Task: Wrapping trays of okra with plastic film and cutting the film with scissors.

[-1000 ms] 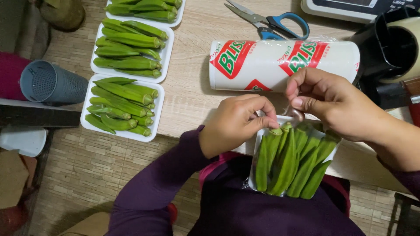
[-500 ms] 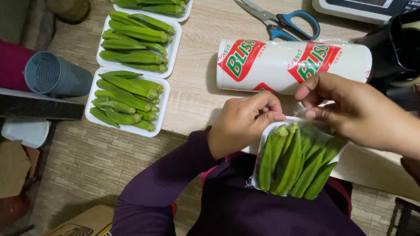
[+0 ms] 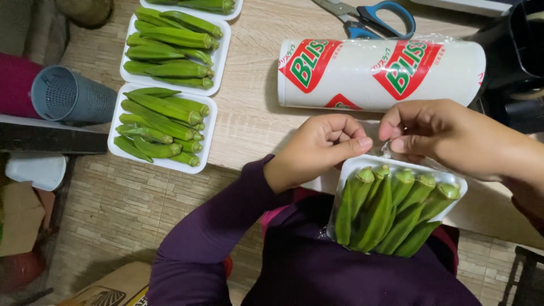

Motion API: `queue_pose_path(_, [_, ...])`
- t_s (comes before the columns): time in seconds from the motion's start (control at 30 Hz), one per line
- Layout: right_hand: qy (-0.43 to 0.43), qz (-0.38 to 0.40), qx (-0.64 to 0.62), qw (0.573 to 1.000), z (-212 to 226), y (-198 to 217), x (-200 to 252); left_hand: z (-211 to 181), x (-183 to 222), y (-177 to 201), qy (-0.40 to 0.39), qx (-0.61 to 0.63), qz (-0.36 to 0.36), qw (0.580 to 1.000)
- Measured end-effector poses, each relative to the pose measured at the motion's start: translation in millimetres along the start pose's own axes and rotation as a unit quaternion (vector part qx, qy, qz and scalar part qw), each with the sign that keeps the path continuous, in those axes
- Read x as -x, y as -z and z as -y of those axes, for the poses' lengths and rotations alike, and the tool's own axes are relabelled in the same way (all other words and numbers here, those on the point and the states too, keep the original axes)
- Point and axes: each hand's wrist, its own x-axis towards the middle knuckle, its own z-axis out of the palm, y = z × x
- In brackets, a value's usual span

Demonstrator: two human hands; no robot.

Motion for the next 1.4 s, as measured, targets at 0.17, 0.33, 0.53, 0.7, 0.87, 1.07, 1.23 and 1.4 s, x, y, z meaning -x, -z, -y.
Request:
queue_pose_path(0.17, [-0.031, 0.055, -0.148, 0.987, -27, -10, -10, 5, 5, -3, 0.099, 0.080, 0.002, 0.992])
queue_pose_path(0.33, [0.050, 0.166, -0.274, 0.946, -51, -13, -16, 3, 15, -13, 0.216, 0.191, 0.017, 0.957])
queue_pose_path(0.53, [0.015, 0.146, -0.360, 0.921, -67, -19, -18, 26, 16, -19, 0.136, 0.329, 0.041, 0.933])
queue_pose_path(0.7, [0.053, 0.164, -0.421, 0.891, -84, -22, -19, 9, 26, -34, 0.059, 0.153, -0.045, 0.985])
queue_pose_path(0.87, [0.052, 0.169, -0.474, 0.863, -88, -29, -17, 13, 37, -53, -0.123, -0.049, -0.137, 0.982])
queue_pose_path(1.07, [0.012, 0.119, -0.472, 0.873, -95, -31, -14, 28, 45, -67, -0.179, -0.009, -0.114, 0.977])
queue_pose_path(1.23, [-0.011, 0.051, -0.421, 0.906, -88, -35, -2, 32, 48, -69, -0.122, 0.026, -0.154, 0.980])
queue_pose_path(1.4, [-0.159, -0.134, -0.386, 0.899, 8, -61, 48, 24, 48, -61, -0.166, 0.025, -0.369, 0.914])
